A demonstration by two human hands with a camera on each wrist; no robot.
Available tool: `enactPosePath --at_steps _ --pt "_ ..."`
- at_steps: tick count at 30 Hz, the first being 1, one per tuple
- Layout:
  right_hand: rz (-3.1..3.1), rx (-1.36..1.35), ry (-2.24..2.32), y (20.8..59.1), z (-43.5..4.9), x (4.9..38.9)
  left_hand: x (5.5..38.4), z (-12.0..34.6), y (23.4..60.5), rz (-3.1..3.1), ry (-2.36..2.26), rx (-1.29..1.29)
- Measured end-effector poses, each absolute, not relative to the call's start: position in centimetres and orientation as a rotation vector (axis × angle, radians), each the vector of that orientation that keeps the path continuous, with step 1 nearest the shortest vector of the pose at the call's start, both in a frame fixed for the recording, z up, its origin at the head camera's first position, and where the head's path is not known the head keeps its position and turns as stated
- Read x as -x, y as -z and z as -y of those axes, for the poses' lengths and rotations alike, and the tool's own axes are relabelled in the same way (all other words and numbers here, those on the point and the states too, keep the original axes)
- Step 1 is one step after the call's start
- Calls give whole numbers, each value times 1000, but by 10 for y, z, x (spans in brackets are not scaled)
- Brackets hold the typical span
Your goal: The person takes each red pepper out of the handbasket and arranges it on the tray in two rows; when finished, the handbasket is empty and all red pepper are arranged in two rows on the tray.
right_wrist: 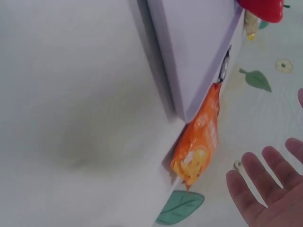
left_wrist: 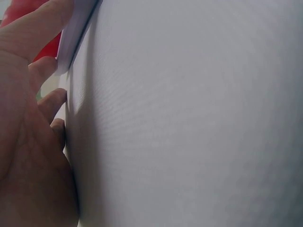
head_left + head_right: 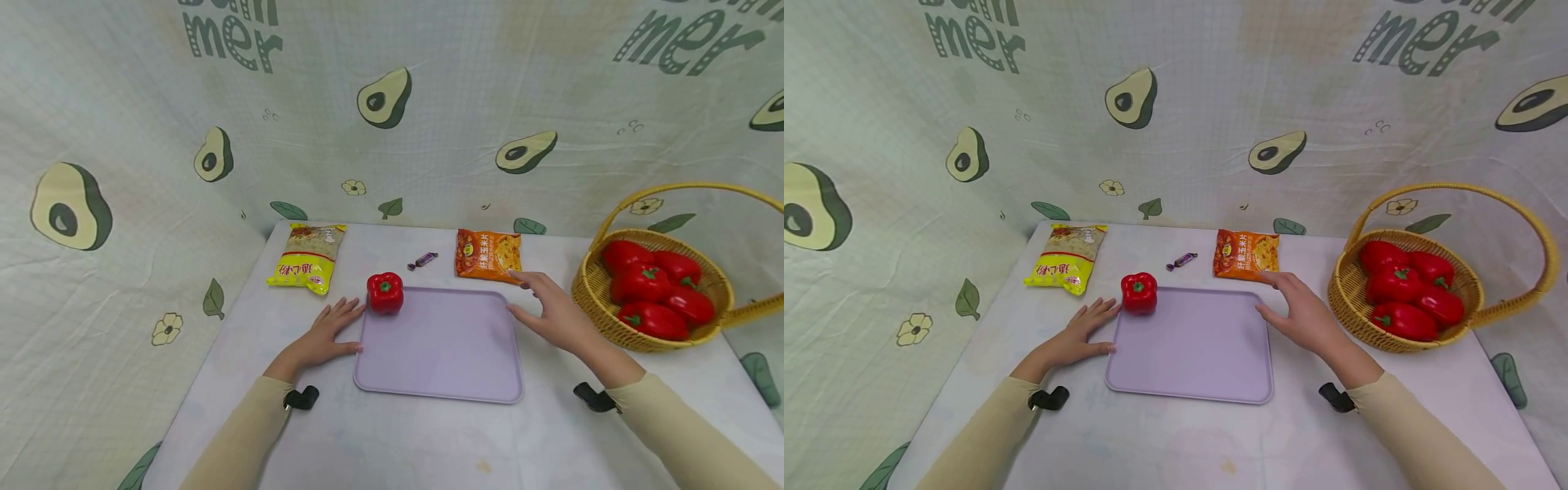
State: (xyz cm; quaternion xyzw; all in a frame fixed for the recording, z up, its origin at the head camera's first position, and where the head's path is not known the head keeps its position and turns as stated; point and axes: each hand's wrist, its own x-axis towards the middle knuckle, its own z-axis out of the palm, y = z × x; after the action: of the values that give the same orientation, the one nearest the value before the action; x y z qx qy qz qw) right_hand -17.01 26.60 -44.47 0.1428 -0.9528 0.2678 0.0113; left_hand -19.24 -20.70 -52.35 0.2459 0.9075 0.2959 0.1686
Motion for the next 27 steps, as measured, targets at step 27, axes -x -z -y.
enactPosePath --at_steps 27 --pt "2935 -181 -705 411 -355 152 192 207 524 -2589 -829 -700"
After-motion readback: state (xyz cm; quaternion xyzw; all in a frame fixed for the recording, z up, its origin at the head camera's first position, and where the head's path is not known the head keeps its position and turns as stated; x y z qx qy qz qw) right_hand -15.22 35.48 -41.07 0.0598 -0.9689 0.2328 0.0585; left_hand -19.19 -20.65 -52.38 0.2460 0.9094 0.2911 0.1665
